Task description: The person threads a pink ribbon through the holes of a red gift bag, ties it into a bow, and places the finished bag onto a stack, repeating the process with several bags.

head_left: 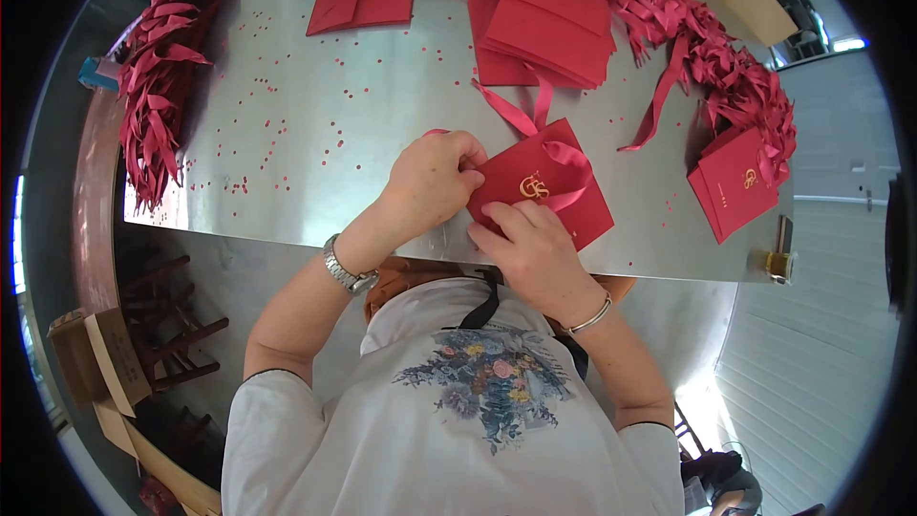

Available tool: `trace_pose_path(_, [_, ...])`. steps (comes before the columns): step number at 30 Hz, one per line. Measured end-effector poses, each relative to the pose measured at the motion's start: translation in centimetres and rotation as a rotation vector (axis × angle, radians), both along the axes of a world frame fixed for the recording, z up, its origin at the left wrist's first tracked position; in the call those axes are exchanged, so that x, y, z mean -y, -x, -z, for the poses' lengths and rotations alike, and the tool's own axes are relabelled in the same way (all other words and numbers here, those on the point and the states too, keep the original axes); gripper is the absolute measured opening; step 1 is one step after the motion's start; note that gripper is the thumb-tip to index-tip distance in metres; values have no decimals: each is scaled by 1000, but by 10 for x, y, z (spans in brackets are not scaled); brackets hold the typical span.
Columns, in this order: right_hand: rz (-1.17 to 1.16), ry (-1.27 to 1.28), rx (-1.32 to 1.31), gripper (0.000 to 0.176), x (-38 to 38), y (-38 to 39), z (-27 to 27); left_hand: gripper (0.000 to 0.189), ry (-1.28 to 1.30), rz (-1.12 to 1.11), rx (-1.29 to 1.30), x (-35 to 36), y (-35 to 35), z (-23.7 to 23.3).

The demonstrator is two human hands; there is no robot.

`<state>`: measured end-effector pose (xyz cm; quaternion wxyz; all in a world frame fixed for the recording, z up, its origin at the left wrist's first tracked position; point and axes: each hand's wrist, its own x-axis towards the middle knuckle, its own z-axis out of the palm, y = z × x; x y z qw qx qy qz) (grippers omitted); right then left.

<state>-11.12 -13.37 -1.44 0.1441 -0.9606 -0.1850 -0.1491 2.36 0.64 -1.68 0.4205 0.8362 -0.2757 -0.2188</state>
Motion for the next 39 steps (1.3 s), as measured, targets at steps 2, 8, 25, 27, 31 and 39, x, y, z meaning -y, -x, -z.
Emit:
trace_pose_path(2, [-62,12,-118,18,1,2,1,18,-20,47,-22,-1,0,-5])
trace_pose_path(8, [18,-301,-49,7,-1,-4,-1,26,101,63,-258,-7,-8,-3])
trace_pose_path(25, [326,-826,84,13,4,-11,19,27,393,-47,-205,-15,42,9])
trace_pose_path(27, [311,-783,96,13,4,-14,16,23,384,-194,-647,-12,40,7])
trace_pose_path(31, [318,-685,93,11,2,-18,9,22,474,-230,-765,-9,40,0])
trace_pose_path(39, [357,-670,35,9,3,-28,3,26,362,-175,-578,-8,38,-2])
